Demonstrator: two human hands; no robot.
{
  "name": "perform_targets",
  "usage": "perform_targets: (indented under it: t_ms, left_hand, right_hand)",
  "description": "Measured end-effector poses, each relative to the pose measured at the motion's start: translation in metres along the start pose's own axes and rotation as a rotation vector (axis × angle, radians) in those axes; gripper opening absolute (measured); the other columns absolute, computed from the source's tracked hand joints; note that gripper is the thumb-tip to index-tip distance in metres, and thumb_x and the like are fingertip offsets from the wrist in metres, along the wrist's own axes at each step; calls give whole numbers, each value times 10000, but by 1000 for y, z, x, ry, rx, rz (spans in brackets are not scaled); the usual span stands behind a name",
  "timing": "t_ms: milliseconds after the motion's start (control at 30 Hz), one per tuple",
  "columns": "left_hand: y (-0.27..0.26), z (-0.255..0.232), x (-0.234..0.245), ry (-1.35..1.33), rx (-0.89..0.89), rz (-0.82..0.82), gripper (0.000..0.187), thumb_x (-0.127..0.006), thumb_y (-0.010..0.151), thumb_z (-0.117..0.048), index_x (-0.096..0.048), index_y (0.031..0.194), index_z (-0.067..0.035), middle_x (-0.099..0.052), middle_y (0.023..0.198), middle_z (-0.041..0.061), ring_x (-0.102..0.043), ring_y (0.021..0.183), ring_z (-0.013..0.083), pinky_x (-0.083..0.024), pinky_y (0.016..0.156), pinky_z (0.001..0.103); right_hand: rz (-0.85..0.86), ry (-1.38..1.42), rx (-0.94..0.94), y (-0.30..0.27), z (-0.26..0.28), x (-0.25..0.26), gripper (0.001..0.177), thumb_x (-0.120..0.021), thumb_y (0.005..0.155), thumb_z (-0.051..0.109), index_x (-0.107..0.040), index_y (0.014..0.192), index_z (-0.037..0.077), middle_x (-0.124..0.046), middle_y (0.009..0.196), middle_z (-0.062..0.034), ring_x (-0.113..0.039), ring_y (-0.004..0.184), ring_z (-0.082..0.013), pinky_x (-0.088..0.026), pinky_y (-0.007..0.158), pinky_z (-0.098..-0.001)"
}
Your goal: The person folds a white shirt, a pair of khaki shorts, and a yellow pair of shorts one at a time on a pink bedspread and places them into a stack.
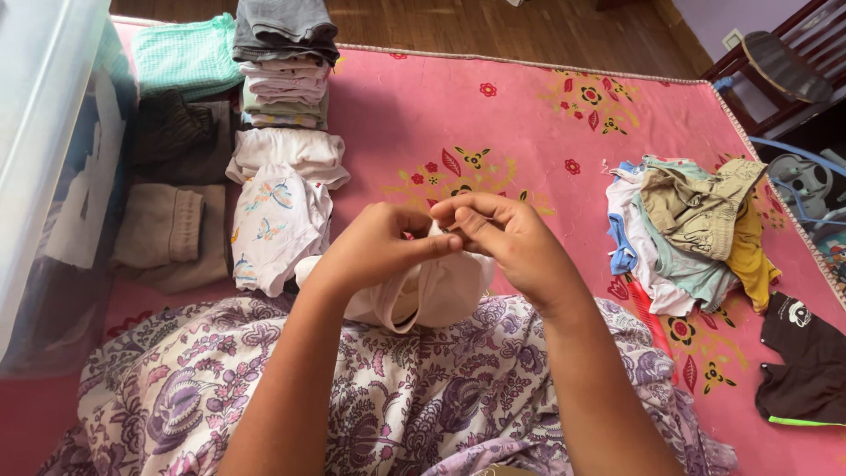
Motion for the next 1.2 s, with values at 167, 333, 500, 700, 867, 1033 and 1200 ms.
perform_targets:
  t_ms: [167,333,500,700,867,1033,1200]
  left_hand:
    - [5,8,9,-266,-72,-55,315,-765,862,-288,-798,1019,-16,-778,840,26,-666,721,54,-551,651,255]
    - [6,13,19,-547,-102,-73,254,-736,929,-181,-782,1052,37,-761,903,8,-658,790,51,-557,706,241]
    - [3,15,19,-591,-56,-48,269,-742,894,-168,-758,1075,30,-772,923,9,-691,815,55,-576,735,235]
    - [8,41,41,-576,-24,-203,204,-767,933,-158,-750,950,44,-734,863,56,-640,725,72,-523,655,243]
    - [10,33,39,-818,-127,-194,224,-782,908,-76,-649,1061,19,-723,882,60,-676,753,76,-561,702,226]
    - [-3,1,39,-782,-263,-135,351,-739,908,-56,-560,1210,-33,-764,905,106,-709,809,81,-553,724,218]
    - [-10,-16,19,-653,-339,7,319,-670,1014,-57,-608,1324,-20,-741,986,43,-656,919,49,-526,816,221]
  right_hand:
    - [-93,17,112,-12,-6,12,255,-567,1045,185,-662,1195,3,-719,1125,-53,-691,1069,-143,-552,1004,-316]
    - [-348,-5,165,-15,-49,75,226,-602,1064,211,-646,1192,31,-709,1151,-70,-655,1090,-154,-526,989,-323]
    - [-340,241,-510,-29,-155,87,364,-533,953,419,-730,1074,139,-748,1062,-36,-676,974,-164,-515,894,-359]
    - [-366,619,-71,-14,-142,119,110,-675,967,168,-656,1063,117,-715,1087,-33,-671,1025,-171,-537,958,-367]
    - [-414,596,201,-25,-105,125,48,-643,1050,126,-622,1077,92,-692,1064,-39,-664,1000,-160,-522,950,-345]
    - [-543,468,256,-43,-83,128,41,-630,1048,122,-599,1063,100,-670,1021,-17,-645,968,-139,-516,921,-315]
    - [-861,75,410,-65,-34,130,268,-693,944,111,-522,1148,137,-635,1129,-41,-652,1034,-120,-524,963,-296]
Point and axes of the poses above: each hand's wrist, its own y-axis towards the middle knuckle, its own x-axis out of the back of the hand, z = x × y, the point moved 9 cm from there along y, towards the middle knuckle
